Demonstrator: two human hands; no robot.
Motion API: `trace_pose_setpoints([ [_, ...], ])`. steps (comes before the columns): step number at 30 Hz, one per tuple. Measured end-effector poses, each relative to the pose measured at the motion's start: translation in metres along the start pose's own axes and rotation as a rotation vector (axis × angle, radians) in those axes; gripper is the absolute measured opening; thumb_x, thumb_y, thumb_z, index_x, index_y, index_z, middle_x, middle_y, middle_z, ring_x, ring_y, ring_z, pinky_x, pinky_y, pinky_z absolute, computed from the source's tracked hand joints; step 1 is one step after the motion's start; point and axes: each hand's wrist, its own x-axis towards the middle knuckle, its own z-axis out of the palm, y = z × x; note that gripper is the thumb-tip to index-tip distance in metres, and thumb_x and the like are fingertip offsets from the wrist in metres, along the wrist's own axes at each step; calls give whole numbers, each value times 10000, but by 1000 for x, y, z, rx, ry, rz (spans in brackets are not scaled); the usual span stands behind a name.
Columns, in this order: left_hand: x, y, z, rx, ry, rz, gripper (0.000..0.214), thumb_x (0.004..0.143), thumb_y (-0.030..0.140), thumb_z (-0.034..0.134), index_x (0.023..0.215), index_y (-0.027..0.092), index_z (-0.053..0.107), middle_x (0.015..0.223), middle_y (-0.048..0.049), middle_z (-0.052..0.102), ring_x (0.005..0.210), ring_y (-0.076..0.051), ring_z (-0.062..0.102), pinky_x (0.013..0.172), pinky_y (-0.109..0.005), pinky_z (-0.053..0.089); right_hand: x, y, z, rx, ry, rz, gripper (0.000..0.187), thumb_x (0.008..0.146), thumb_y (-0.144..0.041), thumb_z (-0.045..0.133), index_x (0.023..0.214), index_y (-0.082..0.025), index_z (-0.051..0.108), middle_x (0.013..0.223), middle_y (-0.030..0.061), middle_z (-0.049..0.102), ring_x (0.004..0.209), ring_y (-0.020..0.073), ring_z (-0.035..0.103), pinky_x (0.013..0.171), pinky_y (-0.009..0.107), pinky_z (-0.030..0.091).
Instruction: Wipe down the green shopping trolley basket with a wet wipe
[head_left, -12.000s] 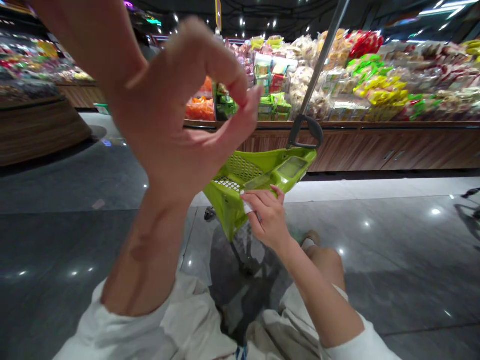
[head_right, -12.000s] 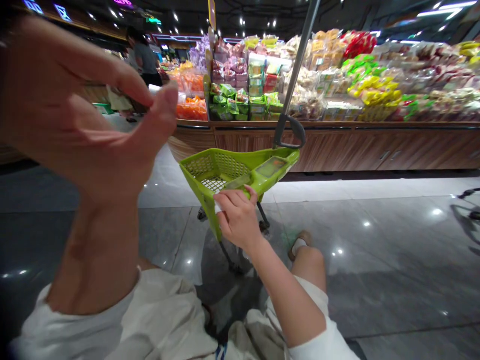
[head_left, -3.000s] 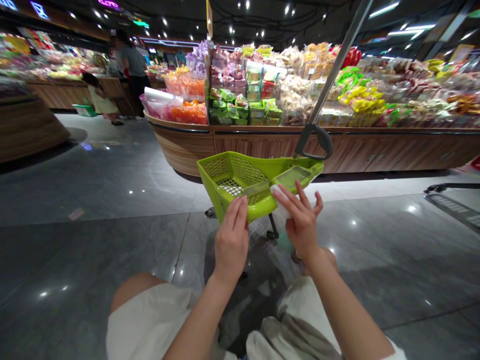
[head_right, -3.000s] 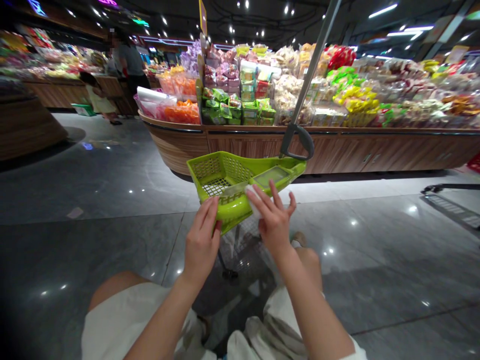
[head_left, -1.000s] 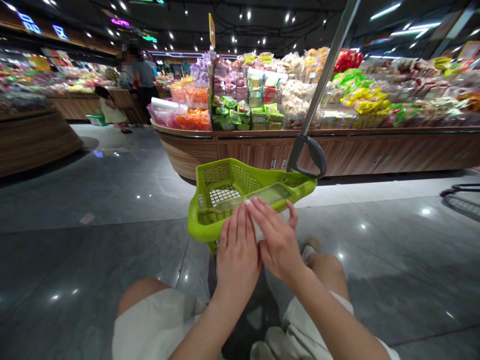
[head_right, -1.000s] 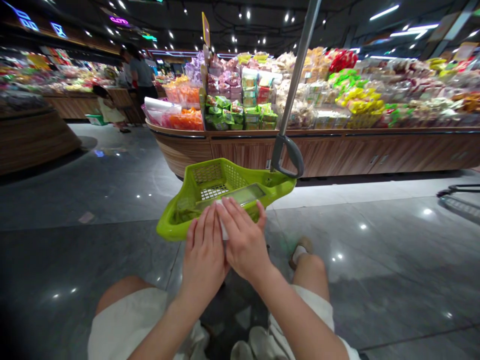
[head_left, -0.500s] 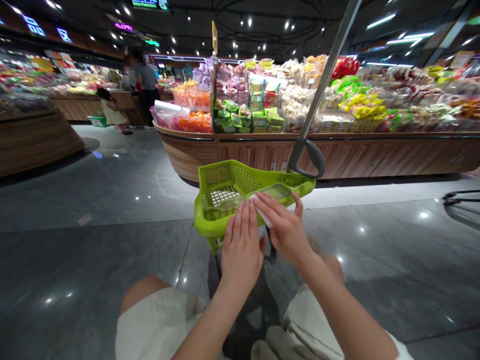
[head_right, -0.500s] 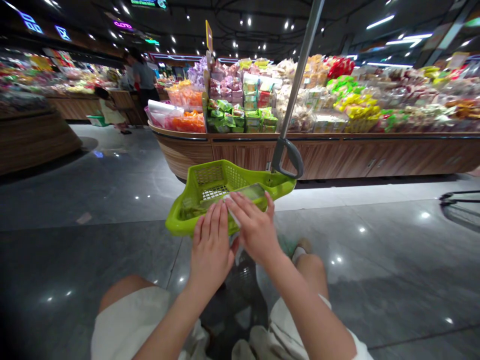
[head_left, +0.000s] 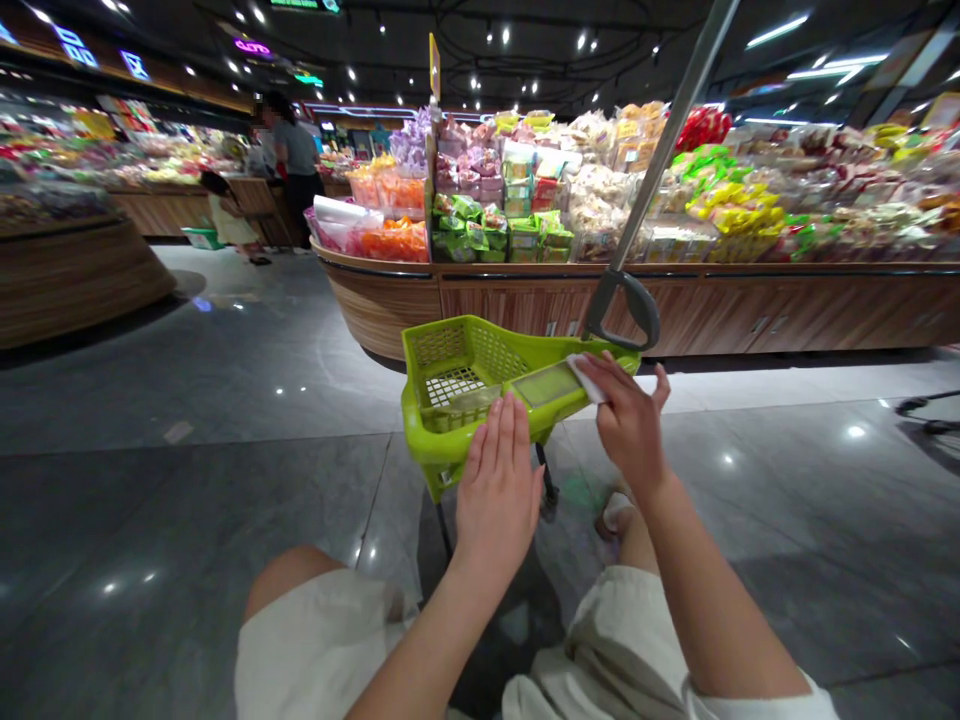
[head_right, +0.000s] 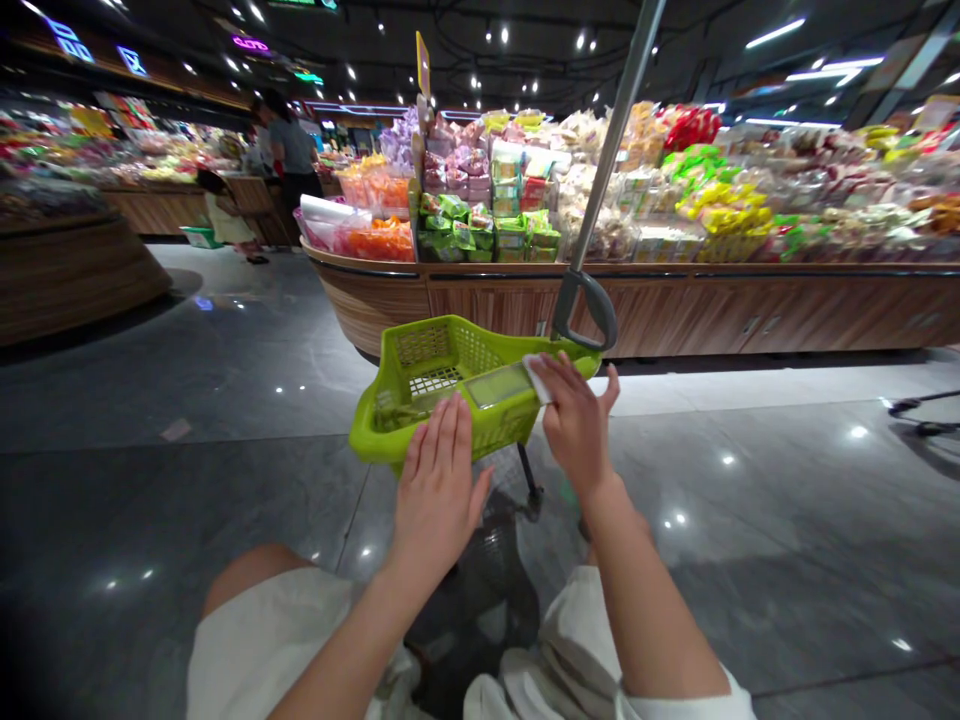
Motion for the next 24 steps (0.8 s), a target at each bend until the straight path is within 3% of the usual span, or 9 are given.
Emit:
trace_pose_setpoints([
  [3, 0, 1, 0, 1, -4, -15, 734, 944, 297, 511, 1562, 55, 197, 1622, -157, 298, 1510, -269, 273, 1238, -432, 237, -2, -5, 2, -81, 70, 102, 652, 773, -22, 371, 1339, -279, 568, 1394, 53, 625, 1347, 221, 530, 1188, 599, 45],
  [6, 0, 0, 0, 5, 4, -19, 717, 937, 273, 514, 1551, 40, 228, 1614, -164, 314, 1507, -269, 280, 1240, -426, 233, -13, -27, 0, -38, -56, -149, 698, 764, -11, 384, 1408, -249, 508, 1482, 58, 543, 1385, 178, 486, 1224, 483, 61],
  [8, -1, -2, 0, 17, -4, -14, 718, 934, 280, 522, 1544, 26, 241, 1611, -167, 318, 1505, -271, 285, 1238, -424, 236, -16, -28, -4, 7, -141, -292, 715, 767, -15, 390, 1429, -267, 486, 1501, 31, 523, 1393, 163, 476, 1234, 445, 56],
  [9, -2, -3, -1, 26, -13, -11, 725, 936, 296, 526, 1543, 21, 241, 1613, -167, 313, 1504, -272, 286, 1237, -425, 239, -15, -23, -6, 6, -138, -283, 709, 772, -20, 391, 1423, -281, 493, 1491, 22, 536, 1389, 167, 481, 1233, 459, 45],
  [13, -3, -3, -3, 52, -39, -6, 762, 943, 363, 527, 1546, 12, 220, 1625, -161, 283, 1508, -275, 273, 1237, -430, 240, -8, -5, -8, -77, 23, 53, 621, 792, -37, 382, 1329, -281, 578, 1390, 36, 630, 1366, 220, 512, 1199, 581, 29],
  [14, -3, -3, -3, 55, -39, -7, 767, 943, 367, 526, 1547, 12, 214, 1627, -160, 279, 1510, -275, 268, 1238, -430, 236, -9, -8, -8, -84, 33, 71, 616, 794, -37, 378, 1329, -268, 577, 1393, 47, 627, 1362, 222, 517, 1198, 584, 30],
  [19, -3, -3, -2, 68, -25, -17, 735, 939, 318, 517, 1545, 17, 230, 1620, -156, 298, 1507, -273, 278, 1244, -428, 211, -26, -36, -3, 6, -68, -299, 696, 777, -29, 389, 1431, -250, 482, 1498, 41, 526, 1395, 179, 476, 1236, 480, -25],
  [21, -3, -4, -3, 72, -26, -11, 727, 945, 326, 511, 1543, 18, 237, 1624, -148, 291, 1506, -271, 278, 1244, -422, 210, -27, -27, 1, 11, -9, -244, 719, 766, -28, 388, 1432, -282, 483, 1481, 21, 546, 1405, 187, 464, 1232, 503, -49],
  [24, -3, -4, -3, 72, -27, -5, 750, 952, 369, 509, 1547, 16, 221, 1630, -145, 277, 1510, -269, 269, 1241, -420, 222, -23, -2, 9, -8, 144, 23, 726, 762, -33, 366, 1417, -317, 500, 1453, 19, 575, 1419, 209, 447, 1210, 583, -22],
])
